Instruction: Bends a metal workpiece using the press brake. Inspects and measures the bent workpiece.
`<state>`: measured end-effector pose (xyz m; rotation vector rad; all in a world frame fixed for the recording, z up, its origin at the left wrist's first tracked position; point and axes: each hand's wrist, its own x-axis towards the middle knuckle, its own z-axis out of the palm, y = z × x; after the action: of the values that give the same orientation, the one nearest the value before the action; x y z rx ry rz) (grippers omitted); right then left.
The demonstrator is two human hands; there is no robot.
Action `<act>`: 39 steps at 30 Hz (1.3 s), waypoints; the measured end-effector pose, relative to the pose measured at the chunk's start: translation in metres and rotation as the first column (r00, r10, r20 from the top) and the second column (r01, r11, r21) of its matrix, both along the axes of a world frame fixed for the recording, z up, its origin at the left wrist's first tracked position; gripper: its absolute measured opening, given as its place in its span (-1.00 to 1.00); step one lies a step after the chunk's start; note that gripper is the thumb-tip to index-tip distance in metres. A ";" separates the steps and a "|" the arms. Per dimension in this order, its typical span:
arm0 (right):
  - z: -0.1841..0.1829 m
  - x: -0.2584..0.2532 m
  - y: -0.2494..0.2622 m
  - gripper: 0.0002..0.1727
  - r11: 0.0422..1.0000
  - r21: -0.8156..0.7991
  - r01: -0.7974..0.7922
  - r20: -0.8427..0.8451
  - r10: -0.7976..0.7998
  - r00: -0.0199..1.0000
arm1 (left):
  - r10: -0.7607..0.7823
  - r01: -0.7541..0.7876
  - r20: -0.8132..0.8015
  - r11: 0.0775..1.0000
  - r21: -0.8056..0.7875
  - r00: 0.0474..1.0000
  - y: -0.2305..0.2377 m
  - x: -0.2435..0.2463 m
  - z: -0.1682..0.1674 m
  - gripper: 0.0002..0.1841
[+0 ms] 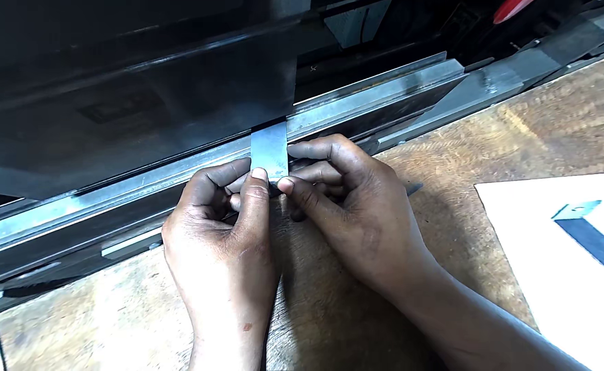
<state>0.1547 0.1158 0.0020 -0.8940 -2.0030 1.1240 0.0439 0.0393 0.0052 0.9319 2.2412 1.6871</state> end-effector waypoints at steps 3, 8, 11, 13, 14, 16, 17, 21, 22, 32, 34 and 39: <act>-0.001 0.000 0.000 -0.67 1.000 0.010 0.005 0.009 -0.006 1.000 | -0.004 0.005 -0.004 1.000 0.008 1.000 0.000 0.000 0.000 -0.91; 0.000 0.000 0.000 -0.67 1.000 -0.001 0.008 -0.001 -0.008 1.000 | 0.000 0.000 -0.006 1.000 0.006 1.000 0.000 0.000 0.000 -0.91; 0.000 0.000 0.000 -0.67 1.000 -0.003 0.007 0.001 -0.007 1.000 | 0.001 -0.001 -0.015 1.000 -0.002 1.000 0.000 0.000 0.000 -0.92; 0.001 0.000 0.000 -0.67 1.000 -0.010 0.003 -0.012 -0.003 1.000 | 0.003 -0.003 -0.014 1.000 -0.008 1.000 0.000 0.000 0.000 -0.92; 0.001 0.000 0.000 -0.67 1.000 -0.013 0.001 -0.019 -0.001 1.000 | 0.004 -0.004 -0.012 1.000 -0.008 1.000 0.000 0.000 0.000 -0.92; 0.000 0.000 0.000 -0.67 1.000 -0.010 -0.002 -0.023 0.002 1.000 | -0.001 0.001 -0.005 1.000 0.008 1.000 0.000 -0.001 0.000 -0.91; 0.000 0.000 0.000 -0.67 1.000 -0.007 -0.002 -0.020 0.002 1.000 | -0.003 0.003 -0.005 1.000 0.009 1.000 0.000 -0.001 0.000 -0.91; 0.002 0.000 0.000 -0.68 1.000 -0.006 0.006 -0.013 -0.006 1.000 | 0.000 0.000 -0.012 1.000 0.002 1.000 0.000 0.000 0.000 -0.92; 0.002 0.000 -0.001 -0.68 1.000 -0.003 0.008 -0.009 -0.008 1.000 | 0.000 0.000 -0.010 1.000 0.004 1.000 0.000 0.000 0.001 -0.92; 0.002 0.000 -0.001 -0.68 1.000 -0.003 0.000 -0.010 0.000 1.000 | 0.002 -0.003 -0.016 1.000 -0.009 1.000 0.000 -0.001 0.001 -0.91; 0.002 0.000 -0.001 -0.68 1.000 -0.004 0.002 -0.003 -0.002 1.000 | -0.005 0.005 0.003 1.000 0.006 1.000 0.000 -0.001 0.001 -0.92; 0.003 0.000 -0.001 -0.68 1.000 -0.008 0.000 0.004 0.000 1.000 | -0.002 0.002 0.006 1.000 0.015 1.000 0.000 0.000 0.001 -0.92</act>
<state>0.1548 0.1149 0.0046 -0.9009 -2.0032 1.1317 0.0438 0.0395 0.0063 0.9316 2.2261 1.7056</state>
